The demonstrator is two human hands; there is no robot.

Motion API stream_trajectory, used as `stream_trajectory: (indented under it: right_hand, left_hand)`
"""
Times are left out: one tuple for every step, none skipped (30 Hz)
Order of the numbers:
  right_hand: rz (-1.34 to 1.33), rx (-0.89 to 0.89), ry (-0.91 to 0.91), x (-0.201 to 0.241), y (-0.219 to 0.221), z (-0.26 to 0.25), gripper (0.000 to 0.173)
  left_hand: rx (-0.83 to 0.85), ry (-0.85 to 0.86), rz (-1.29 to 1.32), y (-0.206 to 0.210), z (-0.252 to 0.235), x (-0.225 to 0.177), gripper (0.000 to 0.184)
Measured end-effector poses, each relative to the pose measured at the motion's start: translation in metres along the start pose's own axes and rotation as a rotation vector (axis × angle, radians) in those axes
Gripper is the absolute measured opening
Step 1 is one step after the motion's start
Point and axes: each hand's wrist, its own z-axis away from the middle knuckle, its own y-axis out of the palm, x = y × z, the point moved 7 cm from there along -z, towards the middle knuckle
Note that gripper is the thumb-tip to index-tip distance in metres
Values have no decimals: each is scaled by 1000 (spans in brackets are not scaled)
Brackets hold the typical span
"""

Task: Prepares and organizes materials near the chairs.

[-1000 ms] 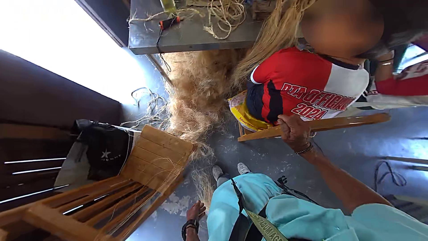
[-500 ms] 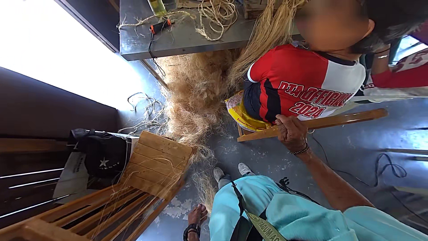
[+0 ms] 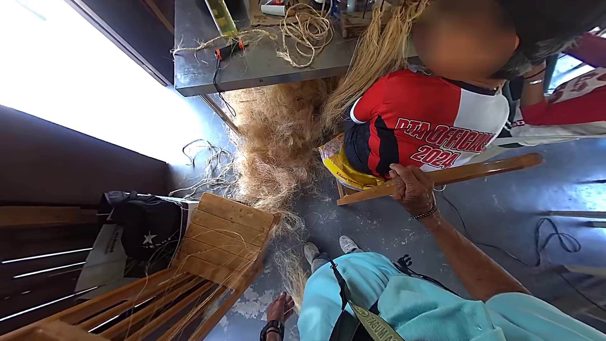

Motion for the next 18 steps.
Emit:
stream_trajectory:
  right_hand:
    - [10, -3, -4, 1, 0, -1, 26]
    - [12, -2, -5, 1, -1, -1, 26]
    - [12, -2, -5, 1, -1, -1, 26]
    - [10, -3, -5, 2, -1, -1, 26]
    - [12, -5, -5, 2, -1, -2, 26]
    - [13, -8, -8, 2, -1, -1, 26]
    - [16, -10, -11, 1, -1, -1, 26]
    - [17, -12, -13, 1, -1, -1, 27]
    - [17, -12, -16, 0, -1, -1, 27]
    - [15, -12, -16, 0, 0, 0, 27]
    - [14, -13, -15, -1, 0, 0, 27]
    - [17, -15, -13, -1, 0, 0, 27]
    - [20, -15, -11, -1, 1, 1, 27]
    - [25, -17, -13, -1, 1, 1, 27]
    - [29, -16, -16, -1, 1, 1, 27]
    - [31, -13, -17, -1, 1, 2, 27]
    - [35, -8, -18, -2, 2, 2, 27]
    - [40, -8, -18, -2, 2, 2, 27]
  left_hand:
    - [10, 10, 6, 0, 2, 0, 41]
    - [14, 13, 8, 0, 2, 1, 41]
    - [17, 9, 12, 0, 1, 3, 40]
    - [17, 3, 13, 0, -1, 5, 40]
    - [18, -4, 20, 0, -2, 8, 40]
    - [19, -10, 27, 0, -3, 10, 40]
    - [21, -15, 27, 1, -3, 12, 40]
    - [17, -19, 27, 1, -4, 13, 40]
    - [15, -22, 25, 1, -3, 15, 40]
    - [13, -23, 26, 1, -3, 16, 40]
    - [16, -25, 24, 1, -3, 16, 41]
    - [16, -28, 24, 1, -3, 17, 41]
    - [14, -30, 27, 2, -2, 17, 40]
    - [13, -33, 27, 1, -2, 17, 40]
    - [15, -33, 29, 1, -3, 18, 40]
    - [17, -34, 36, 0, -4, 18, 40]
    - [20, -33, 38, 0, -3, 17, 40]
    - [21, -33, 38, 0, -1, 15, 40]
